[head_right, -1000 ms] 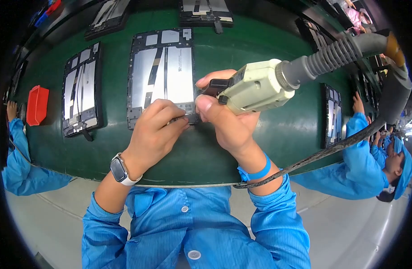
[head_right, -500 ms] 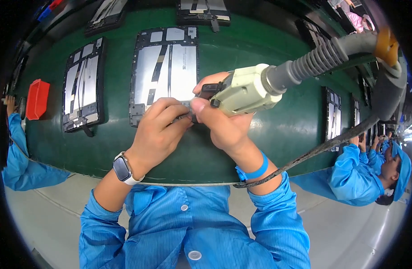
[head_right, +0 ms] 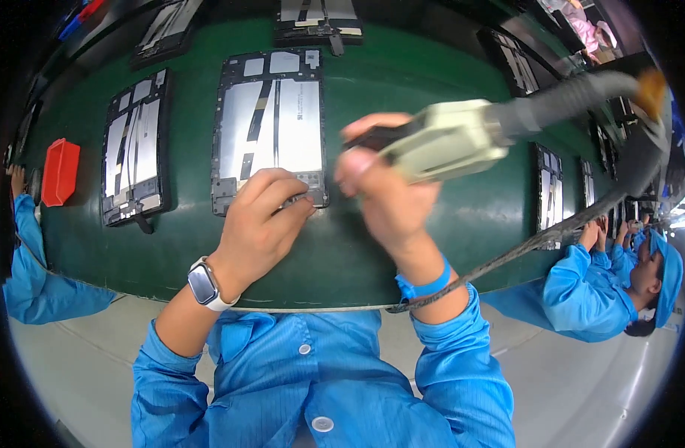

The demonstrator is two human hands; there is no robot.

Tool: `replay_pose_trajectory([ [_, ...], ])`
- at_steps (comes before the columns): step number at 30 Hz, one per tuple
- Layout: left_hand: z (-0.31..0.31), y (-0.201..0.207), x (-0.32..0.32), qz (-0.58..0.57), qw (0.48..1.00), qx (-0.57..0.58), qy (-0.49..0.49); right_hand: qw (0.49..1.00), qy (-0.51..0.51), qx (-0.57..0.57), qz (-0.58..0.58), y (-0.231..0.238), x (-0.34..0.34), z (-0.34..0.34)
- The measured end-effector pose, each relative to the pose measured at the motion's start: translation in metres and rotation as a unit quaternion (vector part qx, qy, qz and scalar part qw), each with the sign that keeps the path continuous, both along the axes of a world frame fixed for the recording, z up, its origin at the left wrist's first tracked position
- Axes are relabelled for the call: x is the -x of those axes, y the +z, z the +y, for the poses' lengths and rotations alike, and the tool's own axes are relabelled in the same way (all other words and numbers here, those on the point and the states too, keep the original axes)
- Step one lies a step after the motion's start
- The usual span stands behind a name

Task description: The person assembles tablet components by attaching a tablet battery to a tablet frame with small screws, using an electric screwdriver.

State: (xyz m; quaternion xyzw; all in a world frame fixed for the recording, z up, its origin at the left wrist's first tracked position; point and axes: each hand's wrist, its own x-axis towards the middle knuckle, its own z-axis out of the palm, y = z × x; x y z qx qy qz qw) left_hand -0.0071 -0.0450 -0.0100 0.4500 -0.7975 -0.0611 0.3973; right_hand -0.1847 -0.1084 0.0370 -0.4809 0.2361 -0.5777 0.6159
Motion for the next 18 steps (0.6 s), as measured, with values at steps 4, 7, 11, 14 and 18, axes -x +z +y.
replay_pose_trajectory([
  [4,-0.001,0.001,0.004,0.001,1.000,0.013,-0.007,0.994,-0.101,0.048,0.010,0.000,0.022,-0.024],
  [7,0.000,-0.001,0.003,0.010,1.000,0.003,-0.008,0.991,-0.117,0.023,0.053,-0.008,0.014,-0.025],
  [11,0.000,-0.001,0.002,0.016,1.000,0.001,-0.009,0.987,-0.139,0.018,0.074,-0.012,0.010,-0.028],
  [14,0.000,-0.002,0.002,0.020,1.000,0.006,-0.013,0.985,-0.144,0.029,0.087,-0.014,0.014,-0.032],
  [18,-0.001,-0.001,0.001,0.024,1.000,0.001,-0.017,0.987,-0.145,0.031,0.064,-0.015,0.012,-0.031],
])
